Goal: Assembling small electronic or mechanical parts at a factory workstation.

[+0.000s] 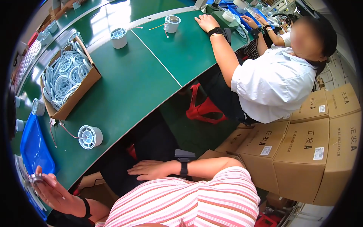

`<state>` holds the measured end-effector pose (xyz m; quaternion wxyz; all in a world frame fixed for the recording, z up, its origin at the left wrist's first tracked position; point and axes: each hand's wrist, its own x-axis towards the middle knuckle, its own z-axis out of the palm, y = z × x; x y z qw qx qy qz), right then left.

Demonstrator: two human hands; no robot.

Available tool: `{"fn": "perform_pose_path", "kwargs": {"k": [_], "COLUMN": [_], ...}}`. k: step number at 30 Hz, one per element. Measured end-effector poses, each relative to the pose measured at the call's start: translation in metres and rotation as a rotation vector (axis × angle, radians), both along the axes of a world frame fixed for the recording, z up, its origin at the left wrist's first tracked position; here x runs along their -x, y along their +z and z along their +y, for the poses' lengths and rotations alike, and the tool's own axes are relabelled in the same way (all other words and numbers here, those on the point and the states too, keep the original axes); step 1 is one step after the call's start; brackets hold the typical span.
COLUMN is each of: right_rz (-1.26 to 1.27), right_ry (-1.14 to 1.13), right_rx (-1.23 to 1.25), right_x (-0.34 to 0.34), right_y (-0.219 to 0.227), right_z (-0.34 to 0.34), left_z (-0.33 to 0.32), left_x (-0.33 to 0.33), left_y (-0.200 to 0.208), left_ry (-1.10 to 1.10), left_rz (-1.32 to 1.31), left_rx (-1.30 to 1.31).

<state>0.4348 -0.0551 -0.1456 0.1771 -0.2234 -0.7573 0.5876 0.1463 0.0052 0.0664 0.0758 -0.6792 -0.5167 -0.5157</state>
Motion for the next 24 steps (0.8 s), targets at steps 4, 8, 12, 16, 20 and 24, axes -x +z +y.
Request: {"fn": "perform_pose_path", "kwargs": {"k": [4,8,12,16,20,24], "right_rz": [-0.087,-0.01,0.172,0.287,0.527,0.133], "right_ry": [-0.027,0.015,0.283,0.52,0.513,0.19], "right_rx": [0.004,-0.055,-0.166,-0.113,-0.266,0.004], "right_x": [-0.038,-0.036,0.031,0.113,0.112,0.021], "right_y": [0.001,0.004,0.007,-0.005,-0.043,-0.004], "right_z": [-0.017,-0.009,0.013,0.013,0.005,0.02], "left_z": [-0.012,-0.011,-0.014,-0.018,-0.036,-0.028], "left_x": [0.009,0.034,0.033,0.009,-0.001,0.041], "left_y": [-0.007,-0.015,-0.028,-0.021,-0.009,-0.013], "left_ry": [-0.068,-0.134,-0.244,-0.225,0.225,-0.389], "left_rz": [-0.115,-0.093,-0.084,-0.118,-0.199,-0.809], "left_rx": [0.044,0.045,0.109,0.13,0.275,0.195]}}
